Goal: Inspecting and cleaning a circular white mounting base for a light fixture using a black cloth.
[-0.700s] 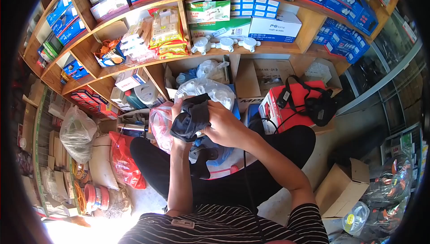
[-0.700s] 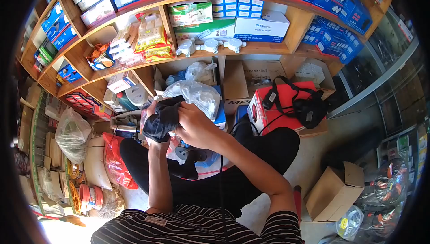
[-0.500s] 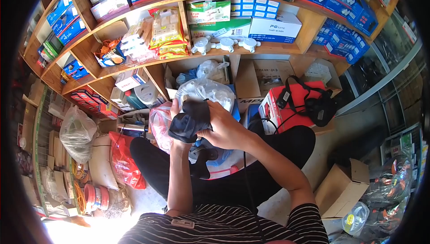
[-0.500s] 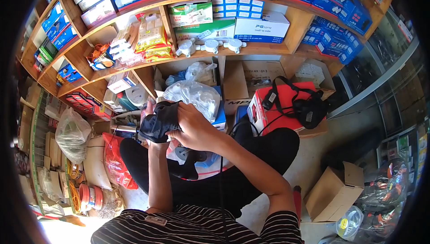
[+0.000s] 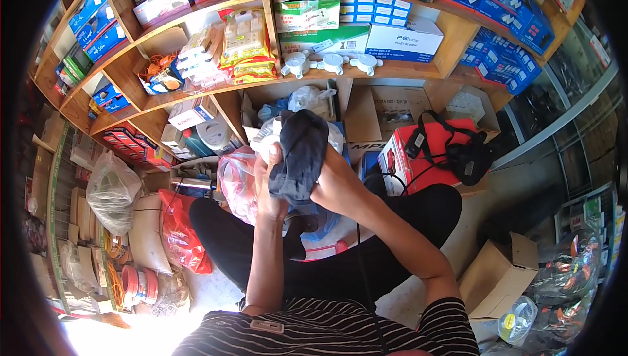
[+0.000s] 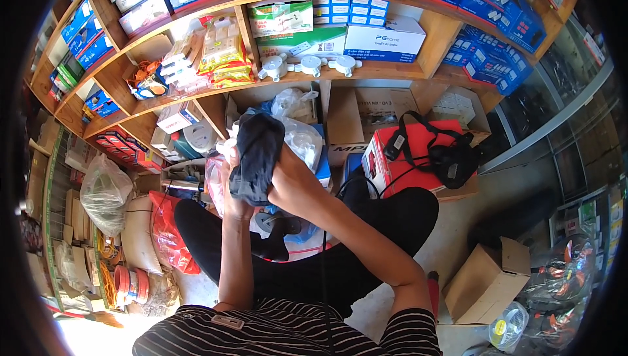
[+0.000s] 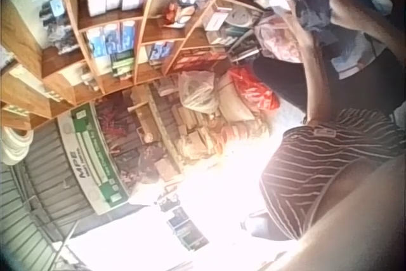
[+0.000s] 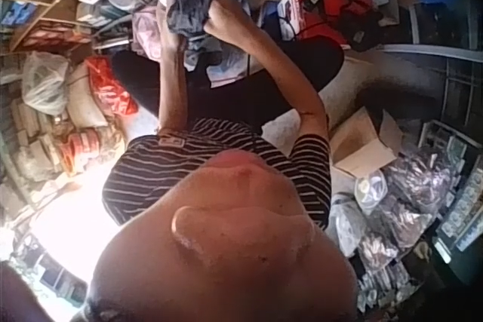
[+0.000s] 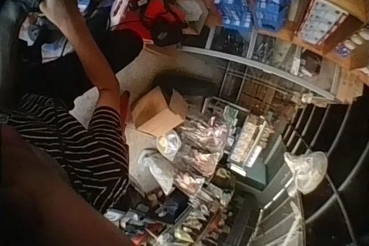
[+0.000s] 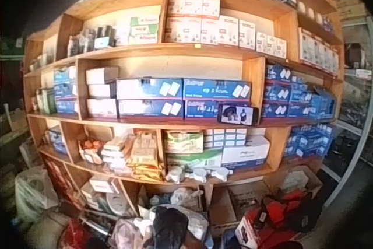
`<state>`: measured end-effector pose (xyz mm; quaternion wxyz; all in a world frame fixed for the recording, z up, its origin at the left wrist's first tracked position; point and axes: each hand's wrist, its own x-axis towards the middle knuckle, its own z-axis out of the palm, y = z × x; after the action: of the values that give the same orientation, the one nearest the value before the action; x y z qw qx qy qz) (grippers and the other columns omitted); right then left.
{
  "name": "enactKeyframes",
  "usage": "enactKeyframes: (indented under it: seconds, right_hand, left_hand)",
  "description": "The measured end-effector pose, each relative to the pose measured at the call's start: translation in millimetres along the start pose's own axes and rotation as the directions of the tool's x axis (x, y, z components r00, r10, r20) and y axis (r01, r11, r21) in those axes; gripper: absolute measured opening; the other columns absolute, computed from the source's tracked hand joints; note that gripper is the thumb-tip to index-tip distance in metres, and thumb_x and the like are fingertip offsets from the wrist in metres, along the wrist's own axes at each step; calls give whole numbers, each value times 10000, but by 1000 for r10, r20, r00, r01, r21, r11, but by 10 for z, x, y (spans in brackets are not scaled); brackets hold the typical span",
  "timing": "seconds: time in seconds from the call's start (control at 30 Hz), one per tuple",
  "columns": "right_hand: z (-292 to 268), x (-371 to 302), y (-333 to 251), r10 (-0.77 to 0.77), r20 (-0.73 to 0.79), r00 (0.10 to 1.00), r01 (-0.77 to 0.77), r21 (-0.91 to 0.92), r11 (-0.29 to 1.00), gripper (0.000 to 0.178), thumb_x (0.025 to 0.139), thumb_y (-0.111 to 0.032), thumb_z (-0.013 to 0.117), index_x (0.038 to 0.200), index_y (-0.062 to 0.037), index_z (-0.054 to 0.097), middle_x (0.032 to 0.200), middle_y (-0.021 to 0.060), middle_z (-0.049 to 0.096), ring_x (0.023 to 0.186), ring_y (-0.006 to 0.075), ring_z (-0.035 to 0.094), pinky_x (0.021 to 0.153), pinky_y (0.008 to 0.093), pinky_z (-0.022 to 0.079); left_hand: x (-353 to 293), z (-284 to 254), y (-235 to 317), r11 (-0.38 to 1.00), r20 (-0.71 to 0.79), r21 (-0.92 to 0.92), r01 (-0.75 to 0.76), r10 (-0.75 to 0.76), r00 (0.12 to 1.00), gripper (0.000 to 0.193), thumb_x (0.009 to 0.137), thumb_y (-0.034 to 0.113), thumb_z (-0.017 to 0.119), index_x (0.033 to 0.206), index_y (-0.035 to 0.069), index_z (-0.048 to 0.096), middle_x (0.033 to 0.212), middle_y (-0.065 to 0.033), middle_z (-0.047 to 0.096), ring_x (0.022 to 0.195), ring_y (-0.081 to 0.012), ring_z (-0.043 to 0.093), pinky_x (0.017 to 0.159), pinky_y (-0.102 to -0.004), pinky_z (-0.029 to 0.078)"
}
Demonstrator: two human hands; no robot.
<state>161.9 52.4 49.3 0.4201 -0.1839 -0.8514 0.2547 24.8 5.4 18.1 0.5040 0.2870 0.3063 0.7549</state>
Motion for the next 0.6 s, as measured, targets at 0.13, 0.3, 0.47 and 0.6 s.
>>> enactKeyframes:
  seconds: [0.13,0.3,0.47,0.6]
  right_hand:
    - [-61,-19,120,52,25,998,-51,-41,998,501,742,6,723,1228,24,606,1262,273,562,1130,462,589,977,475,505]
    - [-50,-14,115,-65,-146,987,48,-115,992,461,694,29,741,1141,5,634,1059,217,652,1051,431,623,896,471,527]
    - [-57,10,44,6,-247,969,-1,22,1000,399,763,-38,757,1132,21,620,1054,220,669,1021,431,638,876,464,529]
    - [-23,38,-50,27,-287,958,-30,-4,1000,399,796,-55,745,1157,33,600,1071,239,663,1009,445,641,874,462,529]
  left_hand:
    - [31,-43,43,995,-32,93,43,-40,999,436,1025,354,620,1256,-15,609,1137,-79,691,962,-134,677,863,-270,533]
    - [39,48,71,995,-88,102,5,5,996,411,1023,340,628,1231,-14,629,1164,-78,676,1048,-142,639,942,-297,494]
    - [30,-119,-39,996,-68,52,72,-69,995,385,1018,279,626,1264,-16,615,1219,-83,662,1116,-158,626,984,-318,481]
    - [-30,-132,-111,994,38,-71,84,-82,996,369,985,134,600,1326,-5,573,1269,-111,656,1179,-194,631,1016,-341,497]
